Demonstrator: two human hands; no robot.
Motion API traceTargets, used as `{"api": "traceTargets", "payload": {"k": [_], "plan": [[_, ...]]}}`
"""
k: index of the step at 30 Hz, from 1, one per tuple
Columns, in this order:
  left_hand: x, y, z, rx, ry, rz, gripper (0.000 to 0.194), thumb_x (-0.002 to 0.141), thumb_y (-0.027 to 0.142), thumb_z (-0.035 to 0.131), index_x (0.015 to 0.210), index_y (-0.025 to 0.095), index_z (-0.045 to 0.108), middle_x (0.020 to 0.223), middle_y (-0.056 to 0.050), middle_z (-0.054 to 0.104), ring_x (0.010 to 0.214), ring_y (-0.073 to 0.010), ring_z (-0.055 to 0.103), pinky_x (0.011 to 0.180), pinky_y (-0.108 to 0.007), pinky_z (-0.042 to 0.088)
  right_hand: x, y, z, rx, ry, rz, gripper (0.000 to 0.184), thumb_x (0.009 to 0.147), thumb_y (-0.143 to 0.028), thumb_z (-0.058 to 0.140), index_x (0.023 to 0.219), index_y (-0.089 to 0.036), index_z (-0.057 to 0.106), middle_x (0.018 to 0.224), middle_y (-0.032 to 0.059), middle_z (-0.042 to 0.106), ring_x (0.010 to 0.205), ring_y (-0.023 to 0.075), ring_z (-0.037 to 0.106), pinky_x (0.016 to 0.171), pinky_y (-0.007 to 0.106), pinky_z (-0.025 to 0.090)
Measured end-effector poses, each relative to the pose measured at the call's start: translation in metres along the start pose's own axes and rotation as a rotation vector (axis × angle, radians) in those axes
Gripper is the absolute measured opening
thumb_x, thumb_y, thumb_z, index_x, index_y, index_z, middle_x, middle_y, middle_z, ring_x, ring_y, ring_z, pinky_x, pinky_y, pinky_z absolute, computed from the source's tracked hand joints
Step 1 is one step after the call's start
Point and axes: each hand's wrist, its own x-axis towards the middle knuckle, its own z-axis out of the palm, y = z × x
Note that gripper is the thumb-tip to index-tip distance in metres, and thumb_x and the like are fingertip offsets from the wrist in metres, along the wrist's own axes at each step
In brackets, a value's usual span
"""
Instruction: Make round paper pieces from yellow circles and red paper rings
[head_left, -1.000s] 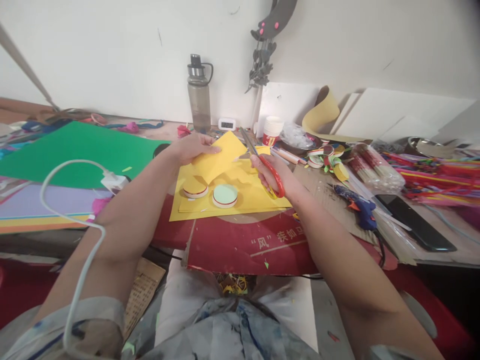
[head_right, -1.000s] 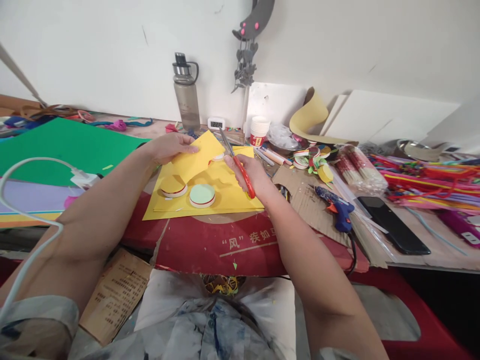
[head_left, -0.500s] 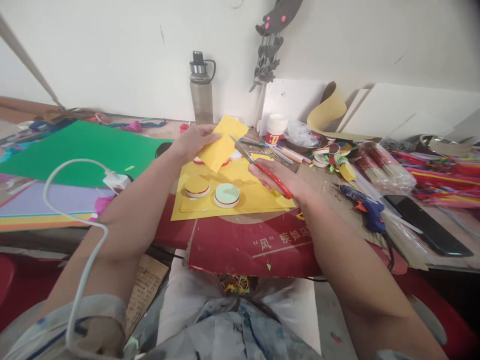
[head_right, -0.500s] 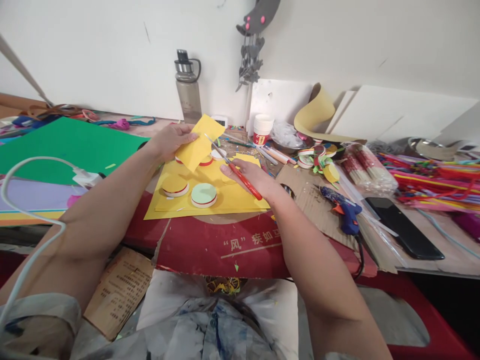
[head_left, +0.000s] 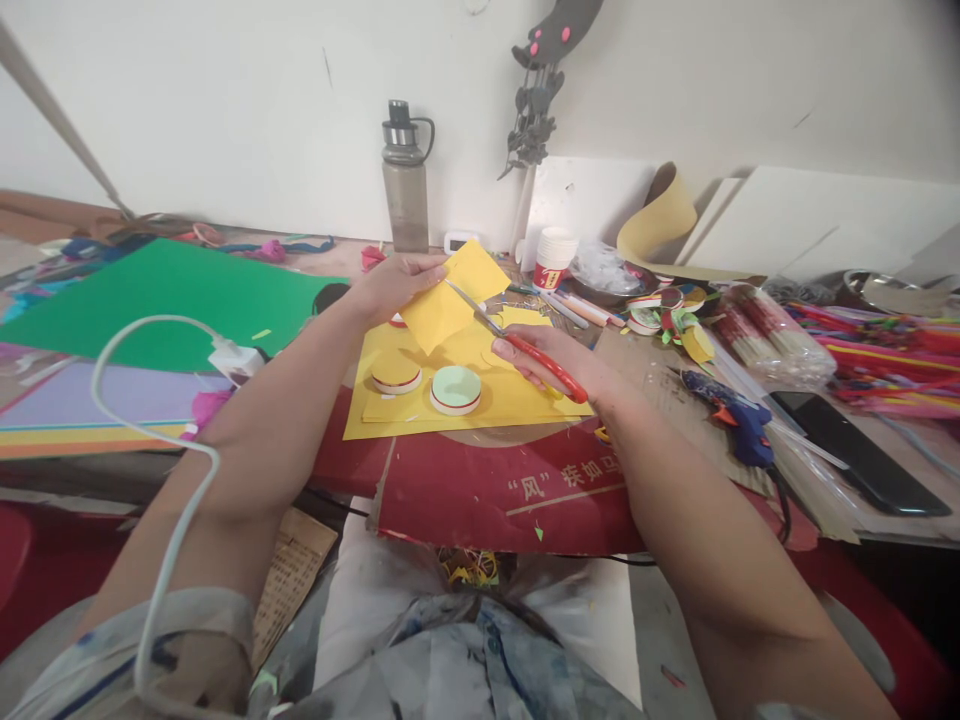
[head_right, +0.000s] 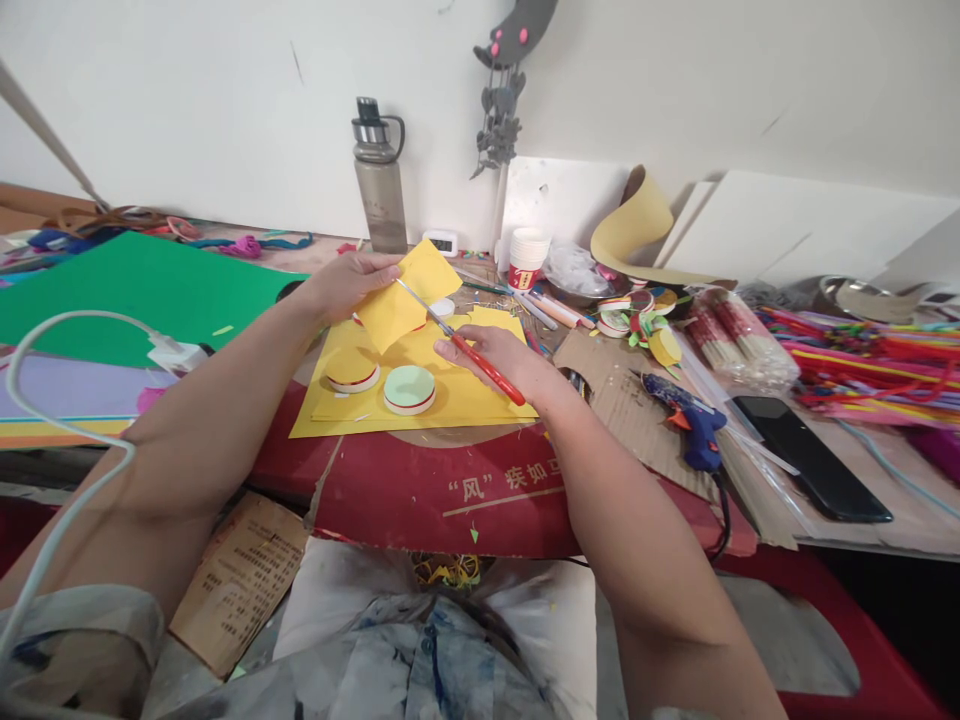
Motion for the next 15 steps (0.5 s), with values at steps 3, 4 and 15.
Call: {"api": "traceTargets", "payload": {"k": [3,4,15], "plan": [[-0.0004,0.0004,0.0002,-0.001,-0.005,-0.008,0.044,0.094,0.044,0.076,0.131,0.02,0.079,0.108,-0.008,0.083,0.101,-0.0252,0.08,0.082,-0.032,0.062,0.0018,0.0031,0.0012,-0.033,-0.02,0.014,0.065,0.088,-0.087,0.06,0.079,-0.023,0.052,0.071,-0.0009,0.05,0.064,0.015,0.045,0.058,0.03,0.033],[-0.0008,0.001,0.0007,-0.001,-0.001,-0.012,0.044,0.094,0.044,0.075,0.131,0.02,0.079,0.107,-0.008,0.084,0.1,-0.0251,0.08,0.081,-0.031,0.062,0.0024,0.0037,0.0015,-0.044,-0.018,0.018,0.065,0.088,-0.087,0.06,0.079,-0.023,0.052,0.069,-0.0013,0.049,0.063,0.0145,0.045,0.058,0.029,0.032],[0.004,0.001,-0.0062,-0.041,0.126,0.031,0.034,0.085,0.048,0.085,0.087,0.017,0.07,0.077,-0.003,0.072,0.074,-0.0153,0.069,0.07,-0.025,0.055,0.0058,0.0071,0.0031,0.074,0.039,0.026,0.066,0.086,-0.087,0.064,0.076,-0.025,0.044,0.064,-0.0048,0.041,0.055,0.0117,0.043,0.051,0.027,0.029]]}}
